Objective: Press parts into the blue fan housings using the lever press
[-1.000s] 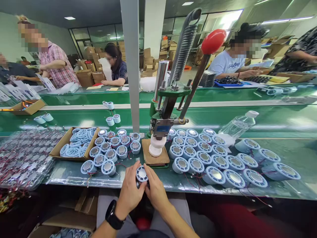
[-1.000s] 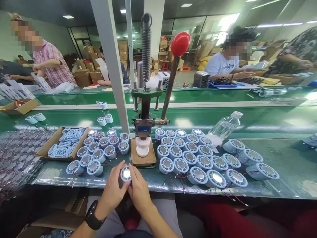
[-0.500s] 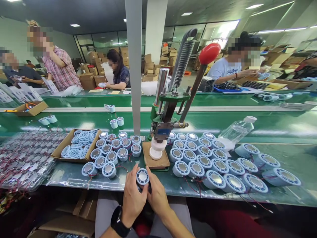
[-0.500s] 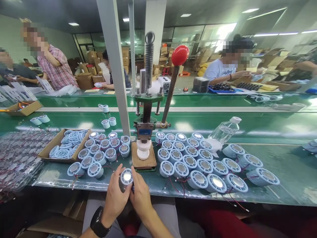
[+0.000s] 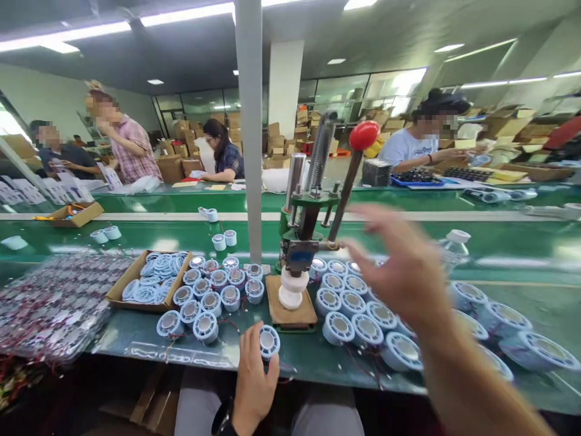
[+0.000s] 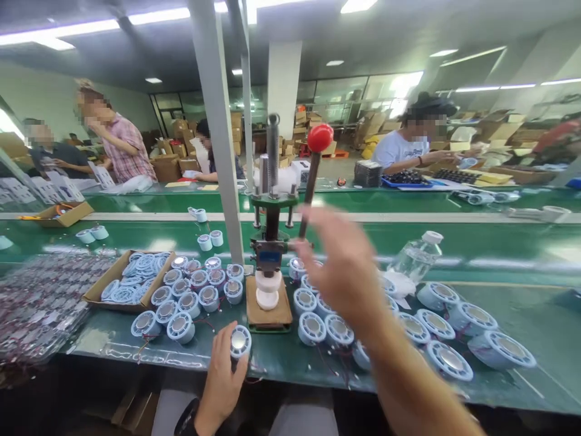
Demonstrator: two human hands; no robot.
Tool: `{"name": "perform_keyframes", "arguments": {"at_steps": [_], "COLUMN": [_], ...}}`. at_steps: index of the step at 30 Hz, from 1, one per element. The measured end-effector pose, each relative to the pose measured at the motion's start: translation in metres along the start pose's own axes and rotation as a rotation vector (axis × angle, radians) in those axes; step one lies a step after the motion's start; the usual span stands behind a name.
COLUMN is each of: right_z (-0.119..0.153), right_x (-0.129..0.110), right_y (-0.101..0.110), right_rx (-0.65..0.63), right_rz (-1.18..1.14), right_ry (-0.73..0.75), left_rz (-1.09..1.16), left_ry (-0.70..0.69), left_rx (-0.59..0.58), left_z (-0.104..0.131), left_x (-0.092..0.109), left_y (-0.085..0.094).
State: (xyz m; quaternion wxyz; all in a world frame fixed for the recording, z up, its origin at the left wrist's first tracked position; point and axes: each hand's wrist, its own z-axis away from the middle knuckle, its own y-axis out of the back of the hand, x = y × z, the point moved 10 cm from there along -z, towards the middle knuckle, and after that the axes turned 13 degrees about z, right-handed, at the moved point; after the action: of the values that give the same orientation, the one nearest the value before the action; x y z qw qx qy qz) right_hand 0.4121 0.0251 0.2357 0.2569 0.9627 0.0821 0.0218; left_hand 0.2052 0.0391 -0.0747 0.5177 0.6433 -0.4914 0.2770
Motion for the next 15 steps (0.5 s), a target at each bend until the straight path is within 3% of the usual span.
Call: {"name": "perform_keyframes", "arguments": {"at_steps": [2,3,6,8,10,13,15], "right_z": [-0.069,-0.097,-0.143,-0.147,-0.138,-0.126,-0.127], "right_x": [0.035,0.049,0.073,0.077,0.079,0.08,0.079], "right_y": [0.025,0.021,-0.024,-0.048,-0.053,-0.053,-0.052], "right_rx": [0.135,0.112,-0.063,-0.05,0.08,0.175,0.209], "right_rz": [0.095,0.088,-0.111,-0.248,-0.329,-0.363,-0.341], "right_ry": [-0.133,-0.201,-0.401,-0.531,-0.628,-0.629,-0.535], "left_rz": [-0.016,-0.026,-0.017,0.015,0.065,0.22,0.341], "left_ry": [0.026,0.045,0.135,0.229,0.311,0.294,0.232], "left_rx": [-0.022,-0.035,-0.058,-0.055,-0.042,-0.043,-0.046], "left_z": [0.005,0.006,0.001,-0.011,-0.03,-0.071,-0.097], "left_x": [-0.013,-0.02,-0.036,-0.036,-0.025,0.013,0.036], "left_y": [-0.007,-0.01,-0.015,-0.012,-0.006,-0.001,0.001]}}
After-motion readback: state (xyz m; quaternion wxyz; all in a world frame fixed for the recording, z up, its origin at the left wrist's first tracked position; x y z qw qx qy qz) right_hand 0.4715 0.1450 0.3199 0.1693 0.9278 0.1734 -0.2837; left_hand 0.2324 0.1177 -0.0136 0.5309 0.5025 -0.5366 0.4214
